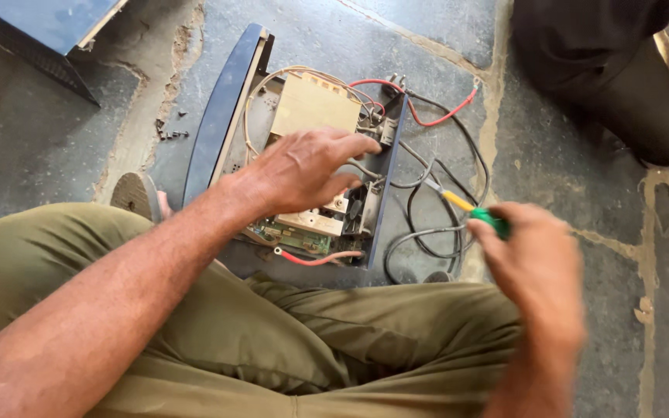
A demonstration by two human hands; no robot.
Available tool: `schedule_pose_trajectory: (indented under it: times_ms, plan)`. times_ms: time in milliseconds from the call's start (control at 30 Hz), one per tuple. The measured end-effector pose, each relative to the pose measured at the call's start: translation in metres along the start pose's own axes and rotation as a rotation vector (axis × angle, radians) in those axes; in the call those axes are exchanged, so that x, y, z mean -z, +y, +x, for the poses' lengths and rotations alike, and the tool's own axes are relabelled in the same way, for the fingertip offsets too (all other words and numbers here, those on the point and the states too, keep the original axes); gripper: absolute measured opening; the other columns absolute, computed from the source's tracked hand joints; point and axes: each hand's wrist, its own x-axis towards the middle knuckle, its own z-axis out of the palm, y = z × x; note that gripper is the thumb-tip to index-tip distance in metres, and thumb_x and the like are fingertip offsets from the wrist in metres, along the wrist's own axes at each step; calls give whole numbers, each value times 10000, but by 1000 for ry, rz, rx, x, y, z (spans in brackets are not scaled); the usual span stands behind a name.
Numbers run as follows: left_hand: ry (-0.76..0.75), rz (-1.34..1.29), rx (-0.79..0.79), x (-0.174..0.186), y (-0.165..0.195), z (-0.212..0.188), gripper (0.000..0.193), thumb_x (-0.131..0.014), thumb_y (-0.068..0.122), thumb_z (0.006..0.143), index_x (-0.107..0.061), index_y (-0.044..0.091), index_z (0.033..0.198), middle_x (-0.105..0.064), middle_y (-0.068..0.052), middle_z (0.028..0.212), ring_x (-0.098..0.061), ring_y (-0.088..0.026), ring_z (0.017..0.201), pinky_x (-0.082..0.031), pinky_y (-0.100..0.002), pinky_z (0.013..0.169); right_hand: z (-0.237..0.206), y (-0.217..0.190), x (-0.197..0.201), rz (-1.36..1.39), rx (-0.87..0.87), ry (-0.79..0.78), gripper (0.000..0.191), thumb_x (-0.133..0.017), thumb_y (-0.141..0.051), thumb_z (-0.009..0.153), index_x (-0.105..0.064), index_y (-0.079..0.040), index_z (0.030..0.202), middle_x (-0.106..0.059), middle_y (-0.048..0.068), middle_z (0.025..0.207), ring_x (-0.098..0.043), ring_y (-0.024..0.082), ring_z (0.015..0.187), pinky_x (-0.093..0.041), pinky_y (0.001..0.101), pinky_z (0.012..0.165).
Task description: The person sits on the floor and works on the internal components of an open electronic device. They use a green-handled screwdriver to tighten screws and adjust wires connected to a transformer and circuit board.
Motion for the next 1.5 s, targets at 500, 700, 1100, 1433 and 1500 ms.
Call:
schedule_pose_trajectory:
  times_ms: [500, 700, 1100, 1433, 1500]
  plan:
    - [-171, -403, 19, -11, 5, 16, 329, -728, 137, 933, -709, 132, 1261, -809, -55, 972, -790, -200, 833, -614, -359, 745, 16, -71, -9, 600, 581, 365, 226, -796, -12, 980, -652, 13, 1153, -703, 137, 1044, -719, 187, 877, -577, 308, 763]
    - [-204, -363, 62, -5, 5, 17, 306, -744, 145, 898, -703, 118, 1200, -786, -66, 844, -764, -231, 741, -572, -388, 660, 8, -63, -22, 479, 676, 541, 272, -836, -34, 1044, -666, -6, 1255, -705, 152, 1130, -734, 249, 996, -607, 315, 839]
    - [-169, -428, -11, -8, 3, 13, 253, -711, 101, 914, -692, 97, 1166, -777, -51, 842, -757, -222, 750, -566, -379, 669, 3, -70, -21, 356, 712, 571, 271, -853, -77, 1060, -683, -14, 1261, -707, 148, 1109, -739, 258, 981, -607, 323, 817]
    - [-156, -444, 2, -12, -2, 10, 142, -736, 81, 893, -707, 81, 1032, -784, -30, 838, -771, -159, 766, -586, -336, 668, 1, -73, -22, 541, 722, 474, 266, -816, -28, 1073, -649, -19, 1280, -713, 145, 1142, -740, 232, 1038, -614, 299, 870]
    - [-131, -463, -11, -13, -2, 10, 131, -756, 76, 890, -696, 66, 1007, -788, -25, 852, -775, -140, 792, -595, -317, 680, 2, -75, -20, 609, 714, 432, 266, -792, -9, 1075, -628, -3, 1284, -716, 139, 1151, -743, 221, 1043, -615, 295, 888]
